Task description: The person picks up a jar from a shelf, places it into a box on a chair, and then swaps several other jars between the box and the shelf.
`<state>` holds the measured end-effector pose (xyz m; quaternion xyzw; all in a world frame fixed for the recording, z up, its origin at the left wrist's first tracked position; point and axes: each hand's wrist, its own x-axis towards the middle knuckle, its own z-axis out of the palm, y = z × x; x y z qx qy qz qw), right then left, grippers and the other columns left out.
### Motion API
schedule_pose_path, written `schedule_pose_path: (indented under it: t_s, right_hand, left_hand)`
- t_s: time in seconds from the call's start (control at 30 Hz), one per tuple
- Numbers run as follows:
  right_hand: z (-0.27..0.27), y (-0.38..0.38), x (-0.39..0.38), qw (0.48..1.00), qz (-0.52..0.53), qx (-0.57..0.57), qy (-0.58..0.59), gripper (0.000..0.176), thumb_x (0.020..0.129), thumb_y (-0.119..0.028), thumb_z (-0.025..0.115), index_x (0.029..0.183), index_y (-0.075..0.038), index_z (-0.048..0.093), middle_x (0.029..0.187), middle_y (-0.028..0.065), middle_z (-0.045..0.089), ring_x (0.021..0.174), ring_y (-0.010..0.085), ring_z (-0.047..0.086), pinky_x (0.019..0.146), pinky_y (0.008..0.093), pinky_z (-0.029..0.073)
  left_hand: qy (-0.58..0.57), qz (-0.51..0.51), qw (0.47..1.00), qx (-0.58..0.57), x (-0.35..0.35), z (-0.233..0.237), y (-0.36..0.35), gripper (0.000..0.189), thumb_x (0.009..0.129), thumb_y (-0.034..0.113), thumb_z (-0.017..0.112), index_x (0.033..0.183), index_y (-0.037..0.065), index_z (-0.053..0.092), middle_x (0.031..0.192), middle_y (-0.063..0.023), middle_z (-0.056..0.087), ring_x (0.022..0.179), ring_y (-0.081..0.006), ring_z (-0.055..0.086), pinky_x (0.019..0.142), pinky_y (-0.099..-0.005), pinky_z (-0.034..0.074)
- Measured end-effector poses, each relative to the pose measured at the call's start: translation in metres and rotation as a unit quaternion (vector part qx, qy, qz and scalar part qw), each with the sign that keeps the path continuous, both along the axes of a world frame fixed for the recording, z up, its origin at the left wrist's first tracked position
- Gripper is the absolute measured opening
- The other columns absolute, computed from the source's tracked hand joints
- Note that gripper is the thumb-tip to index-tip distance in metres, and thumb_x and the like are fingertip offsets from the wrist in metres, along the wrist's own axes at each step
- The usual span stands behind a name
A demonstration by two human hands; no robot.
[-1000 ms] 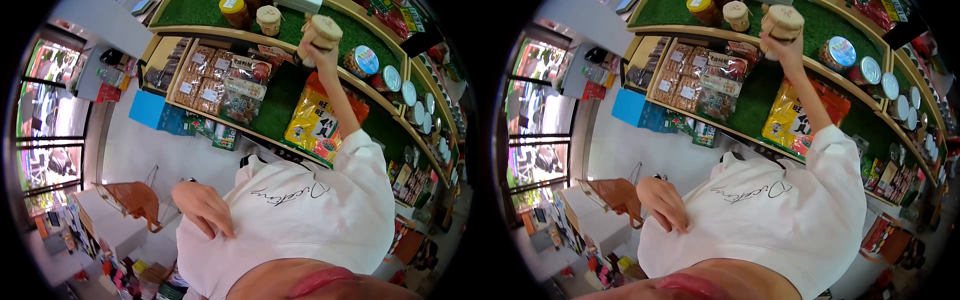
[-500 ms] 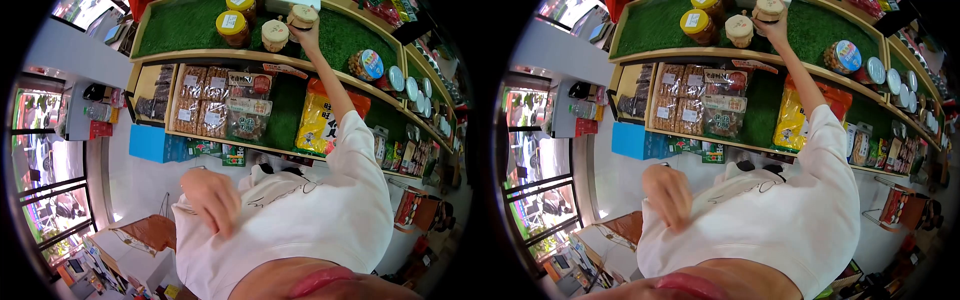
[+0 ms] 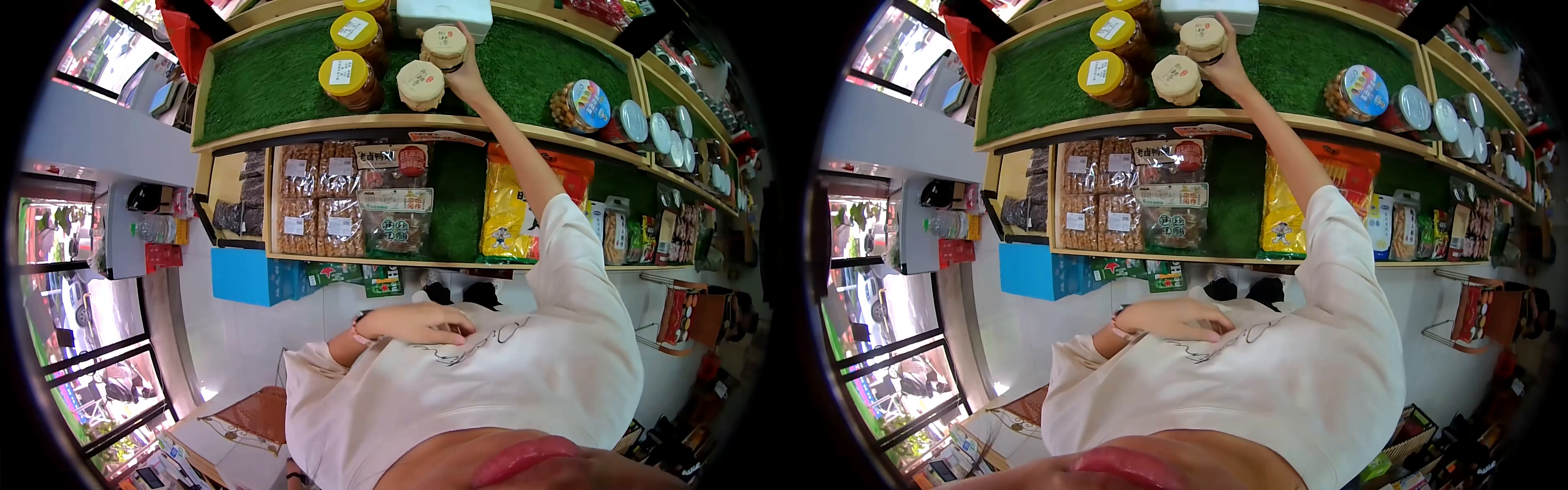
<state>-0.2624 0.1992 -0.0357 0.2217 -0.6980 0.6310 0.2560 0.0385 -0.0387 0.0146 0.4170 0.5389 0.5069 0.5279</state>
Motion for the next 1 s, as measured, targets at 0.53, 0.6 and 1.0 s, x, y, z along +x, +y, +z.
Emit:
schedule_pose_path:
  t_s: [0.53, 0.6, 1.0]
  right_hand:
    - [-0.005, 0.003, -0.007, 0.966, 0.084, -0.127, -0.210, 0.067, 0.075, -0.002, 0.067, 0.132, -0.009, 0.034, 0.126, 0.0078, 0.049, 0.114, 0.0187, 0.050, 0.094, 0.0340, 0.044]
    - [-0.003, -0.007, -0.011, 0.973, 0.051, -0.103, -0.200, 0.056, 0.080, -0.004, 0.061, 0.130, -0.006, 0.037, 0.124, 0.0104, 0.051, 0.111, 0.0197, 0.054, 0.091, 0.0347, 0.048]
    - [-0.021, 0.003, -0.037, 0.961, 0.107, 0.024, -0.255, 0.055, 0.081, -0.008, 0.062, 0.131, -0.005, 0.039, 0.124, 0.0101, 0.052, 0.107, 0.0180, 0.056, 0.090, 0.0334, 0.049]
  left_hand:
    - [0.057, -0.161, 0.981, -0.090, 0.017, -0.047, 0.011, 0.032, 0.092, 0.025, 0.046, 0.109, -0.001, 0.054, 0.099, -0.0162, 0.062, 0.090, -0.0267, 0.059, 0.079, -0.0322, 0.045]
    - [0.063, -0.158, 0.981, -0.089, 0.017, -0.048, 0.008, 0.033, 0.093, 0.026, 0.044, 0.107, -0.002, 0.054, 0.098, -0.0171, 0.061, 0.091, -0.0267, 0.058, 0.080, -0.0329, 0.044]
    - [0.047, -0.001, 0.998, 0.038, 0.038, -0.067, -0.001, 0.024, 0.093, 0.023, 0.045, 0.088, 0.000, 0.049, 0.085, -0.0153, 0.050, 0.080, -0.0278, 0.051, 0.075, -0.0333, 0.040]
